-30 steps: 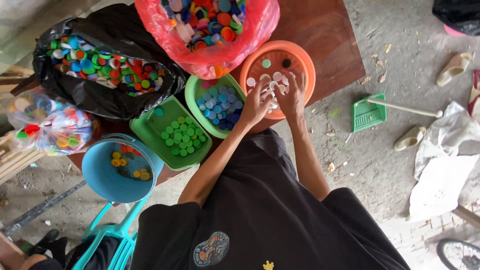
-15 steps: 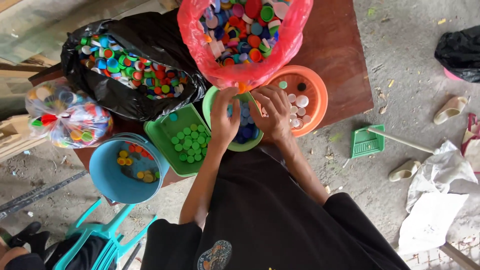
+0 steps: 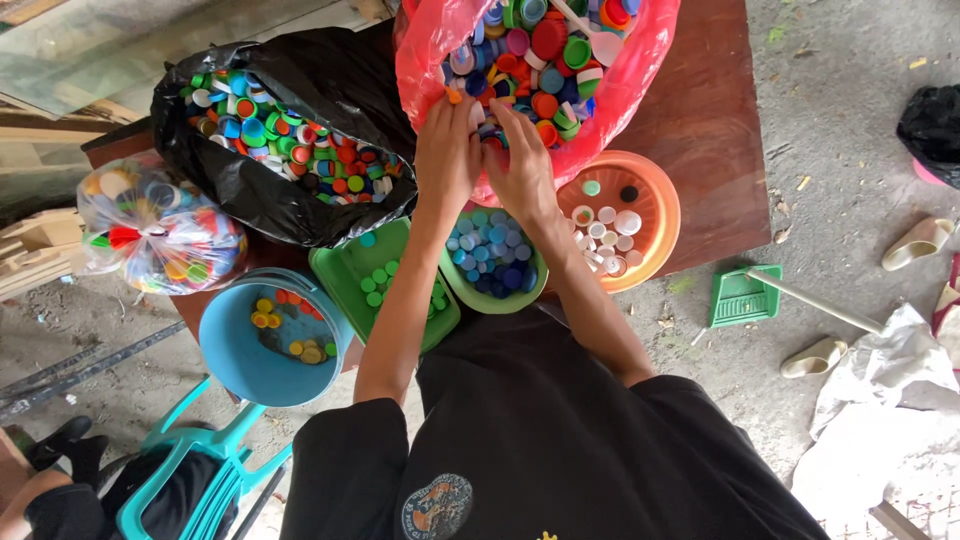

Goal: Sorting various plastic bottle caps by color and size into different containers.

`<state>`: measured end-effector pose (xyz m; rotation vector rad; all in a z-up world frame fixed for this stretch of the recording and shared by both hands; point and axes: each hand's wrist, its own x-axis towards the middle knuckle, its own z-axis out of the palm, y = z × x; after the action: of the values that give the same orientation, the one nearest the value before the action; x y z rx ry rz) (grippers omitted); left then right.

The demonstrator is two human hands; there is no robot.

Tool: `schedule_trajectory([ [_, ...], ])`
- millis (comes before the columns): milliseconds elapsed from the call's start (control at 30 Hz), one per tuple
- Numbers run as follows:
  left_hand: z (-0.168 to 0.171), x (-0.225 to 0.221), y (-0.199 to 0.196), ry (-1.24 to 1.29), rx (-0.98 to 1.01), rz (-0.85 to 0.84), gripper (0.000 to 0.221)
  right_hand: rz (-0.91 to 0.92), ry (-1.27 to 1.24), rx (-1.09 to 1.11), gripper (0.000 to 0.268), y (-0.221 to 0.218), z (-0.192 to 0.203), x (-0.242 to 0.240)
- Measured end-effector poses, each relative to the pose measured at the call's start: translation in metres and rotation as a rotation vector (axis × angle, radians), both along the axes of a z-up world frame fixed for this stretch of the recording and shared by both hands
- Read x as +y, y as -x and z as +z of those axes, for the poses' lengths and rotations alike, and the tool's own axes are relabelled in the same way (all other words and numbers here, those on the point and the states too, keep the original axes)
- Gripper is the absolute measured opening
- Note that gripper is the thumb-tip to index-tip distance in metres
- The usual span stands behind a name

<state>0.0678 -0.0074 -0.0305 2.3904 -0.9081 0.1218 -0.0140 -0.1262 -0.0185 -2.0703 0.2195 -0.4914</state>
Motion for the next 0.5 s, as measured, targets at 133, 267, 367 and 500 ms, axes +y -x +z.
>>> schedule_trajectory([
  [133,-0.007,-0.002,-0.003,-0.059,0.049,0.044,0.050,0.000,-0.042,0.053,0.058,-0.012,-0.006,0.003],
  [267,0.010,-0.002,0.003,0.031,0.155,0.045,0.053,-0.011,-0.050,0.032,0.057,-0.010,-0.008,0.001],
  [367,0.022,0.002,0.010,0.235,0.258,0.060,0.057,-0.001,-0.060,-0.004,0.056,-0.002,0.002,-0.001],
  [500,0.044,0.010,0.028,0.520,0.338,0.048,0.062,0.017,-0.079,-0.030,0.052,0.018,0.023,0.000],
])
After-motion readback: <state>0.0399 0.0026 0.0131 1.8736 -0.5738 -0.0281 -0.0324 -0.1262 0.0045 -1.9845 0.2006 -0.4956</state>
